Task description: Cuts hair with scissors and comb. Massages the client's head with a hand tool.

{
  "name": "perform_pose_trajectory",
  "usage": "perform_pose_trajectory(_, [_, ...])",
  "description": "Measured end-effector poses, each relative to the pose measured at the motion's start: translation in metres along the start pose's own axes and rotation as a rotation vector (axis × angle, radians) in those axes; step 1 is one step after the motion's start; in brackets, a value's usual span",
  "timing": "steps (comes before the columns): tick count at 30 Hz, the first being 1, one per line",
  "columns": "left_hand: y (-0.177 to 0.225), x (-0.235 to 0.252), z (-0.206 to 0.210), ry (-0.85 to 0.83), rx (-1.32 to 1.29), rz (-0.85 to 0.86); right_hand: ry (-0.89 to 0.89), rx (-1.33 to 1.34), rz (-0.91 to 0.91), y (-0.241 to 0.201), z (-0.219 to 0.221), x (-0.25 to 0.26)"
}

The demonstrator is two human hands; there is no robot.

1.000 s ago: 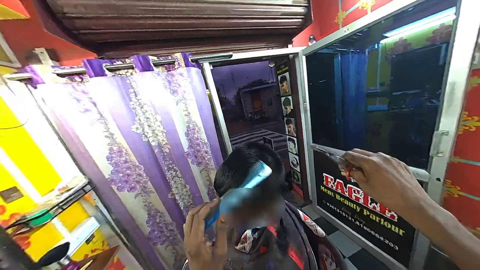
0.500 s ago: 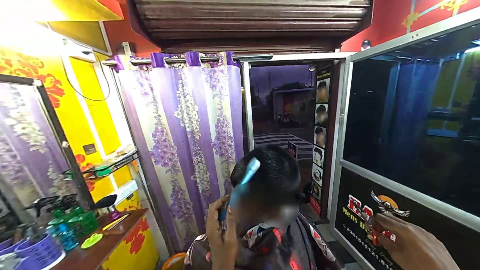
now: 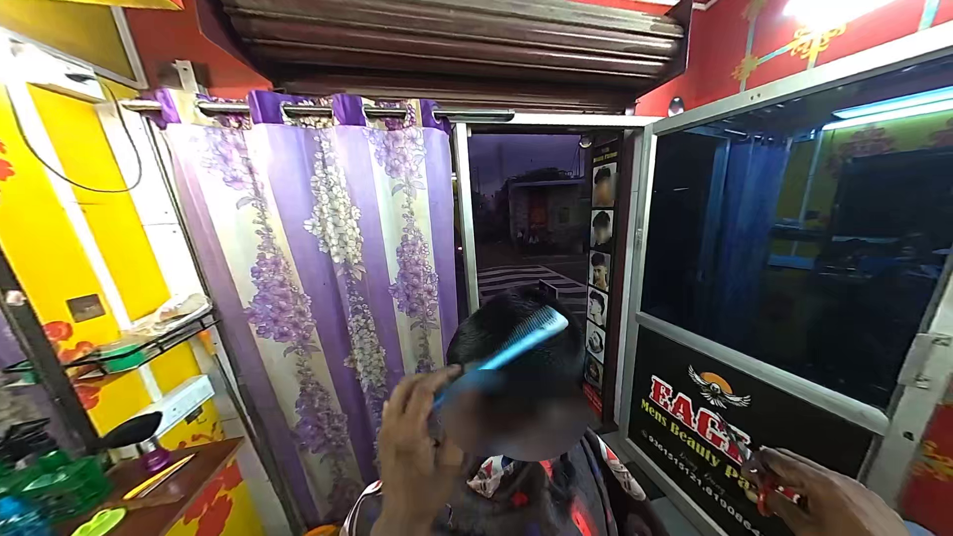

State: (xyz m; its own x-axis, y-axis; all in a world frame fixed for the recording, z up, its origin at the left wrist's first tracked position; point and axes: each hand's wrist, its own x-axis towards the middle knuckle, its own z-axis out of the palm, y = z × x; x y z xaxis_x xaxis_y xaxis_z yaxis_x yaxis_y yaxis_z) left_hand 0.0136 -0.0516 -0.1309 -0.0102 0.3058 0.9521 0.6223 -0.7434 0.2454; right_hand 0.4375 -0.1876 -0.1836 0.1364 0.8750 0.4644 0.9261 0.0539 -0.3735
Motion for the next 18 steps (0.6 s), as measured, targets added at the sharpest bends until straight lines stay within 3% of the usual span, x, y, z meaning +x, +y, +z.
perform_pose_trajectory(5, [-0.06,0.018,-0.016,-0.089,0.002,-0.362,0.005,0.01,0.039,0.005,0.001,-0.012])
perform_pose_trajectory(6, [-0.061,0.012,-0.016,-0.035,0.006,-0.332,0.001,0.01,0.043,0.007,0.002,-0.015])
perform_pose_trajectory(8, [-0.037,-0.003,-0.014,0.065,-0.017,-0.105,-0.003,0.02,0.045,0.008,0.005,-0.017])
perform_pose_trajectory(10, [-0.005,-0.015,-0.01,0.017,-0.019,0.115,-0.014,0.02,0.046,0.006,0.007,-0.016])
perform_pose_trajectory(12, [0.005,-0.015,-0.002,-0.013,0.011,0.153,-0.022,0.016,0.047,0.004,0.008,-0.015])
perform_pose_trajectory(15, [-0.018,-0.007,0.003,0.004,-0.06,-0.073,-0.015,0.039,0.014,0.005,0.011,-0.012])
perform_pose_trajectory(18, [-0.055,-0.011,0.008,-0.004,-0.259,-0.51,-0.014,0.055,0.0,0.004,0.015,-0.016])
